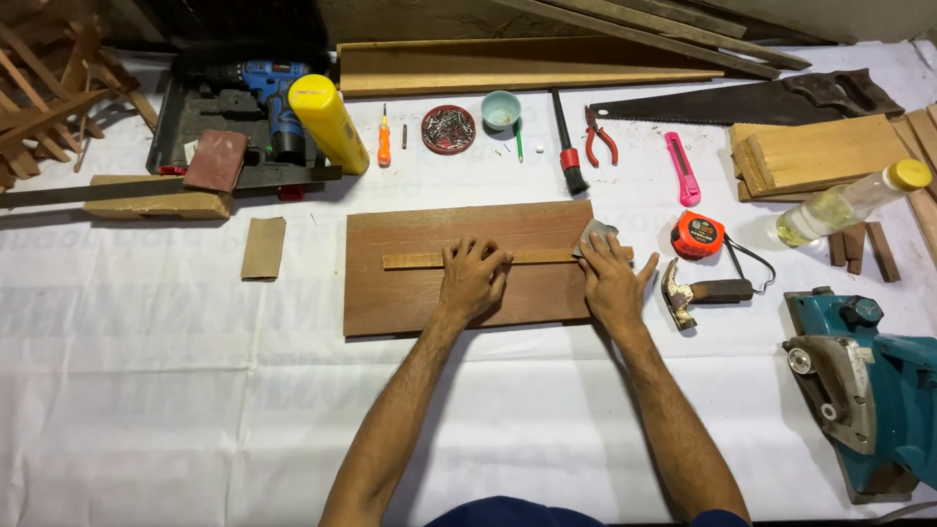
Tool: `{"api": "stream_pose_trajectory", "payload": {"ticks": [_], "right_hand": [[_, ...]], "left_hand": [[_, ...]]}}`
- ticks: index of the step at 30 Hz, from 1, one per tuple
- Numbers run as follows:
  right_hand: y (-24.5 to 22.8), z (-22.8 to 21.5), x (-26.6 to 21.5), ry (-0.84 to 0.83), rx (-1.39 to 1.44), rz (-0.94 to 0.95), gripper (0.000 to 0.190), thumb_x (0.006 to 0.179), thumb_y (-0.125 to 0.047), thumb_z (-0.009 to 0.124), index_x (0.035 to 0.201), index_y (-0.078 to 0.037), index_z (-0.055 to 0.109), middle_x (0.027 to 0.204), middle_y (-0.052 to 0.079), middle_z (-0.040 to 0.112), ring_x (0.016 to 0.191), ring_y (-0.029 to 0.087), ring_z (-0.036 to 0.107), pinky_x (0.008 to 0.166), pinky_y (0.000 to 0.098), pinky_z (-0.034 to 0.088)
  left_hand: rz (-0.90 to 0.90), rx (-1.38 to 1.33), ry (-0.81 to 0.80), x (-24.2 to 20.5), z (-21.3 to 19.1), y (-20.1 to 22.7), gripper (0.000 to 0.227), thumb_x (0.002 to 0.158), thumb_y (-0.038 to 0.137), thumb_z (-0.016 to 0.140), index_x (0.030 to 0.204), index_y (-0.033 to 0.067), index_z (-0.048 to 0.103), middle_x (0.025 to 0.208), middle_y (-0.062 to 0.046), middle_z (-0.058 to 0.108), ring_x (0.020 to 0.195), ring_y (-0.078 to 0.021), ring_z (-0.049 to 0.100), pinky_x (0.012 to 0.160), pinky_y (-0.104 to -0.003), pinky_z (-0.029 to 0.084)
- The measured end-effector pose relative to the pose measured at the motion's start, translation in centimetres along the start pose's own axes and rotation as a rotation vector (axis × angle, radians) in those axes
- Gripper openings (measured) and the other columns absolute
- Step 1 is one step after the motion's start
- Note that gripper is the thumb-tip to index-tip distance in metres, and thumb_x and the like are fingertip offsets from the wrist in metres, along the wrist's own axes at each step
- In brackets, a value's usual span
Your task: Sanding and measuring small wooden strips on a workbench.
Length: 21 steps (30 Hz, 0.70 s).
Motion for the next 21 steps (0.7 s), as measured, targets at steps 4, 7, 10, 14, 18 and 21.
{"api": "stream_pose_trajectory", "payload": {"ticks": [4,7,10,14,18,21], "right_hand": [[0.2,1.2,-0.5,0.079,0.018,-0.01,0.037,0.103,-0.022,0.06,0.14,-0.021,0.065,0.15,0.003,0.058,0.15,0.028,0.04,0.112,0.0808,-0.004],[-0.4,1.8,-1.1,0.121,0.028,-0.006,0.036,0.103,-0.021,0.06,0.139,-0.02,0.066,0.15,0.004,0.059,0.15,0.028,0.041,0.114,0.08,-0.002],[-2.0,1.7,-1.7,0.148,0.036,-0.147,0.037,0.101,-0.02,0.06,0.138,-0.022,0.067,0.149,0.003,0.06,0.15,0.027,0.042,0.119,0.0789,0.0],[-1.2,1.0,-1.5,0.087,-0.05,-0.105,0.037,0.097,-0.021,0.062,0.134,-0.024,0.068,0.145,0.001,0.062,0.144,0.023,0.046,0.113,0.0819,0.0],[0.8,-0.5,-0.7,0.15,-0.261,-0.011,0.033,0.101,-0.021,0.059,0.134,-0.021,0.068,0.141,0.002,0.066,0.142,0.025,0.051,0.115,0.084,0.002],[0.8,0.8,-0.9,0.169,-0.34,-0.007,0.034,0.102,-0.018,0.057,0.134,-0.014,0.067,0.138,0.006,0.068,0.141,0.031,0.053,0.115,0.0814,0.006]], "left_hand": [[0.008,0.01,0.011,-0.1,1.1,-0.8,0.016,0.091,0.025,0.071,0.106,0.0201,0.075,0.106,-0.004,0.064,0.105,-0.0237,0.051,0.092,-0.051,0.034],[-0.015,-0.014,0.008,-0.2,0.6,-0.4,0.015,0.093,0.024,0.07,0.106,0.0195,0.075,0.105,-0.003,0.064,0.105,-0.0225,0.051,0.093,-0.049,0.034],[-0.001,-0.026,0.05,-0.3,0.2,-0.3,0.015,0.092,0.024,0.07,0.105,0.0192,0.076,0.105,-0.002,0.064,0.105,-0.0227,0.051,0.093,-0.049,0.034],[-0.004,-0.031,0.037,-0.5,0.0,-0.3,0.014,0.092,0.024,0.07,0.104,0.019,0.076,0.106,-0.003,0.065,0.104,-0.0229,0.052,0.092,-0.05,0.034],[0.007,-0.017,0.045,-0.4,-0.5,0.0,0.016,0.089,0.02,0.07,0.104,0.019,0.076,0.108,-0.005,0.066,0.105,-0.0242,0.053,0.092,-0.051,0.034],[0.05,0.009,0.07,-0.7,0.6,-0.6,0.016,0.09,0.021,0.07,0.105,0.0194,0.076,0.107,-0.006,0.067,0.105,-0.0245,0.054,0.094,-0.053,0.034]]}}
Point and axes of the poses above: each hand's wrist, its own x-axis towards the middle knuckle, its own z-axis out of the palm, y = z × x, the point moved 7 cm from there along x, towards the middle knuckle
